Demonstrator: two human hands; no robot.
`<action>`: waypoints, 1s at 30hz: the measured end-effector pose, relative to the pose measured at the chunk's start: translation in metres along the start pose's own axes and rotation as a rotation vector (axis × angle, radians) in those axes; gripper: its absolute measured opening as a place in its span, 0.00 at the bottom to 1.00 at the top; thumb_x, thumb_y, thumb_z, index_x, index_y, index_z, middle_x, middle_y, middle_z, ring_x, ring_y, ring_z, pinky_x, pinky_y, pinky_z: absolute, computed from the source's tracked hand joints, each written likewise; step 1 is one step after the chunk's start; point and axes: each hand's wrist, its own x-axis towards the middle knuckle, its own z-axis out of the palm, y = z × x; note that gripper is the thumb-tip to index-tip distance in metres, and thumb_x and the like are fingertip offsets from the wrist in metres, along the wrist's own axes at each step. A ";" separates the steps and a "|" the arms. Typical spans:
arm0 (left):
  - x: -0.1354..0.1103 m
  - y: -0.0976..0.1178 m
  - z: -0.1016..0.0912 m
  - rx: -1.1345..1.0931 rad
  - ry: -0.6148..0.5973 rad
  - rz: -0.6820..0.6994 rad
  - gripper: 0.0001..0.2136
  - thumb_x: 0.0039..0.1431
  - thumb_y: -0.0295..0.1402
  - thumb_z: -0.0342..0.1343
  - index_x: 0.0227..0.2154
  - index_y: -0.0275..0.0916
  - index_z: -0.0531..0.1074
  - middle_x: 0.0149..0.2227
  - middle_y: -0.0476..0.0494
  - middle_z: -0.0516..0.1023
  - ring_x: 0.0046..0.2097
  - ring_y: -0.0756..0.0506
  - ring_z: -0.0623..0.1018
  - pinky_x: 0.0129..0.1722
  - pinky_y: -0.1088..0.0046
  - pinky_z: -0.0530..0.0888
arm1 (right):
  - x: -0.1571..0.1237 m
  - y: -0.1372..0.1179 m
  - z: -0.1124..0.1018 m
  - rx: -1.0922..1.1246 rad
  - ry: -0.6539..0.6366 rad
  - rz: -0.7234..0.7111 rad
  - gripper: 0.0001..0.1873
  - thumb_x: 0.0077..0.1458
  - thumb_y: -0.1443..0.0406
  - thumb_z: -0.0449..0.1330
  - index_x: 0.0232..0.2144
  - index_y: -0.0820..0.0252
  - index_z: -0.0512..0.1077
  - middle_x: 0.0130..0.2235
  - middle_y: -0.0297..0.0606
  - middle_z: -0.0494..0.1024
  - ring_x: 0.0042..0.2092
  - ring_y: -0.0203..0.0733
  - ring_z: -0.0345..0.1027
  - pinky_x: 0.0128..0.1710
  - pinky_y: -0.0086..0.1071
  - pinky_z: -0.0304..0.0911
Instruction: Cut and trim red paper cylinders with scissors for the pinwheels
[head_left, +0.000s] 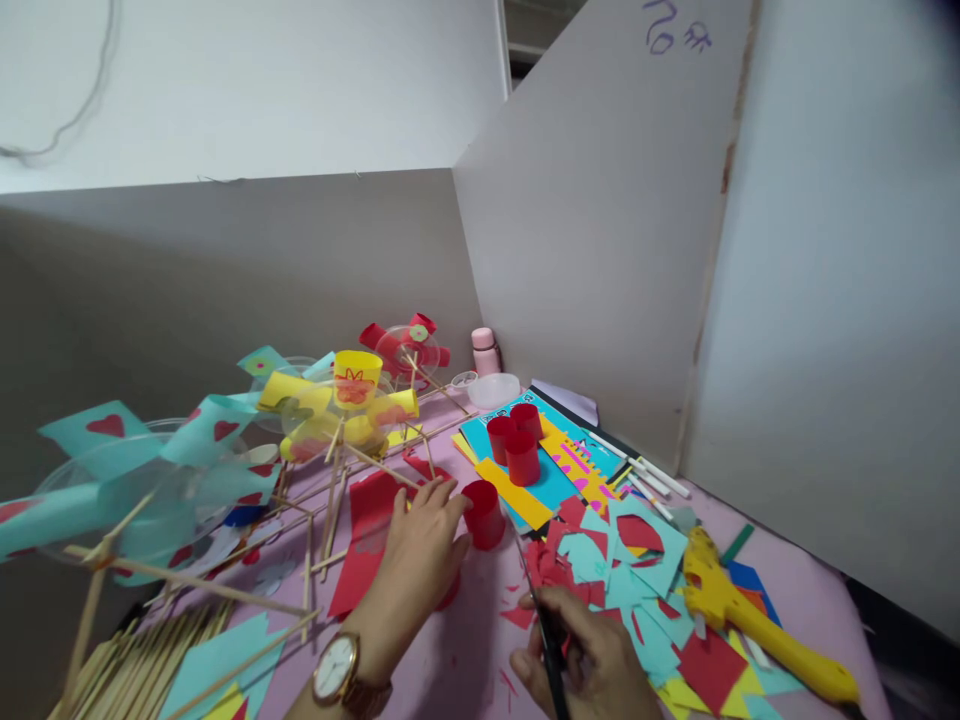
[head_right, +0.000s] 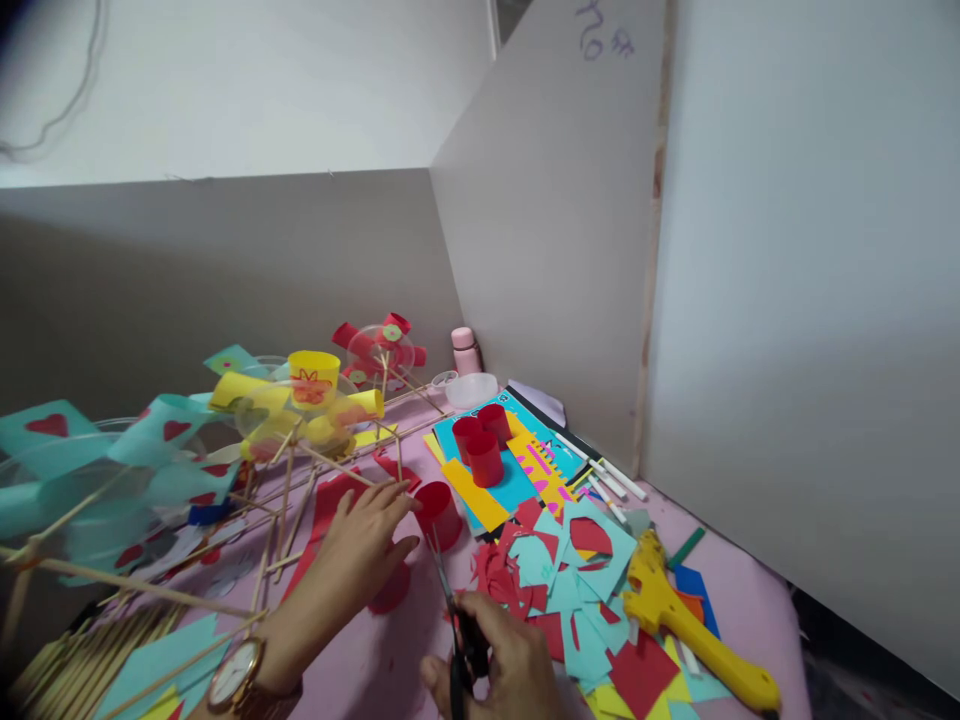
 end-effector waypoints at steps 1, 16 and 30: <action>-0.001 -0.002 -0.002 0.001 -0.005 -0.006 0.16 0.55 0.25 0.52 0.46 0.39 0.74 0.60 0.34 0.71 0.61 0.31 0.67 0.57 0.40 0.60 | 0.001 -0.001 -0.001 -0.007 -0.005 -0.003 0.17 0.48 0.54 0.61 0.36 0.58 0.75 0.21 0.32 0.73 0.19 0.35 0.61 0.19 0.25 0.59; -0.043 -0.037 -0.006 -0.005 -0.084 -0.026 0.13 0.59 0.28 0.47 0.33 0.43 0.79 0.46 0.38 0.81 0.52 0.33 0.75 0.47 0.51 0.68 | 0.003 -0.019 -0.009 -0.130 -0.208 0.050 0.16 0.45 0.64 0.60 0.38 0.65 0.76 0.25 0.39 0.80 0.25 0.40 0.71 0.25 0.27 0.62; -0.042 -0.054 0.022 -0.012 0.133 0.046 0.12 0.57 0.29 0.53 0.41 0.42 0.78 0.49 0.31 0.80 0.51 0.30 0.77 0.46 0.45 0.72 | 0.003 -0.003 0.005 -0.323 -0.357 0.012 0.16 0.41 0.65 0.66 0.36 0.63 0.78 0.27 0.41 0.82 0.26 0.42 0.74 0.25 0.27 0.61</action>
